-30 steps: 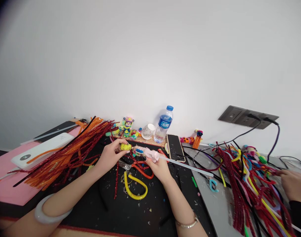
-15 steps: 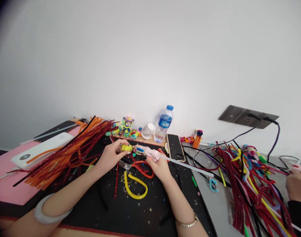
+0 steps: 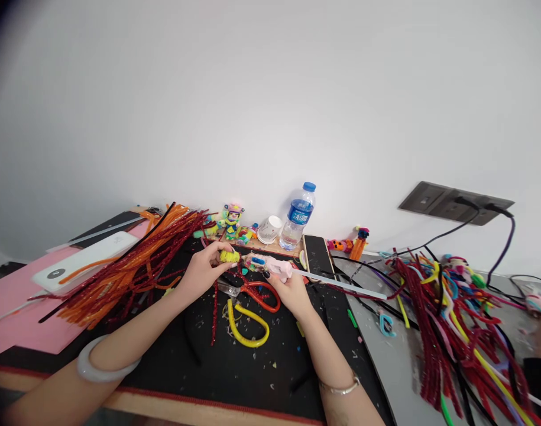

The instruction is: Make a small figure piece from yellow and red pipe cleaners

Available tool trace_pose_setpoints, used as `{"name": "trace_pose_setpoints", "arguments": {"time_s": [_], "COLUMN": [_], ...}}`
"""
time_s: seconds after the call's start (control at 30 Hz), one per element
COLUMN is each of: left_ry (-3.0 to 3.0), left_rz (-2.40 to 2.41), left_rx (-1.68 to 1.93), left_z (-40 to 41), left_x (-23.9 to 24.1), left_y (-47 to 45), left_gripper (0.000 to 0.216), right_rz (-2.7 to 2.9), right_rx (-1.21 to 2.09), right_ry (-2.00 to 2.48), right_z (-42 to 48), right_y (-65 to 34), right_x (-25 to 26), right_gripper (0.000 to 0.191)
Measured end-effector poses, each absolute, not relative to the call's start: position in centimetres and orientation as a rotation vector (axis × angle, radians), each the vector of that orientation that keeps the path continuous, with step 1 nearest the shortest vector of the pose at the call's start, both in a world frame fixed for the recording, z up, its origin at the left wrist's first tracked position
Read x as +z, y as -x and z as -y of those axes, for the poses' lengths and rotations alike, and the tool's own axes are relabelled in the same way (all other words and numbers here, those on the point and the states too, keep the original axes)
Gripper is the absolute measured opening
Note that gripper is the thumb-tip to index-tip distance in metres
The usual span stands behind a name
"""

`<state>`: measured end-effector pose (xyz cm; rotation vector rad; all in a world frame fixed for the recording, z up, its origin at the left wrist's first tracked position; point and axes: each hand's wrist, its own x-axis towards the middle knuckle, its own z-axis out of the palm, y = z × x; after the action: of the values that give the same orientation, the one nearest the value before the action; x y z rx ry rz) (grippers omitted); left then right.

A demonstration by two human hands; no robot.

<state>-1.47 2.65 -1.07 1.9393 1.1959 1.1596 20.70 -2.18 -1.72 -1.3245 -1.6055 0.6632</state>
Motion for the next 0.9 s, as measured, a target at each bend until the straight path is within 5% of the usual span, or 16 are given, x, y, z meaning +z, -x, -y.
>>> {"name": "trace_pose_setpoints", "arguments": {"time_s": [0.9], "left_ry": [-1.950], "left_rz": [-1.145], "left_rx": [1.136], "left_z": [-2.48], "left_x": [-0.88], "left_y": [1.50], "left_gripper": [0.018], "right_rz": [1.659], "right_rx": [0.626], "right_ry": [1.369], "right_z": [2.01], "right_y": [-21.01], "right_x": [-2.37], "right_gripper": [0.031]}}
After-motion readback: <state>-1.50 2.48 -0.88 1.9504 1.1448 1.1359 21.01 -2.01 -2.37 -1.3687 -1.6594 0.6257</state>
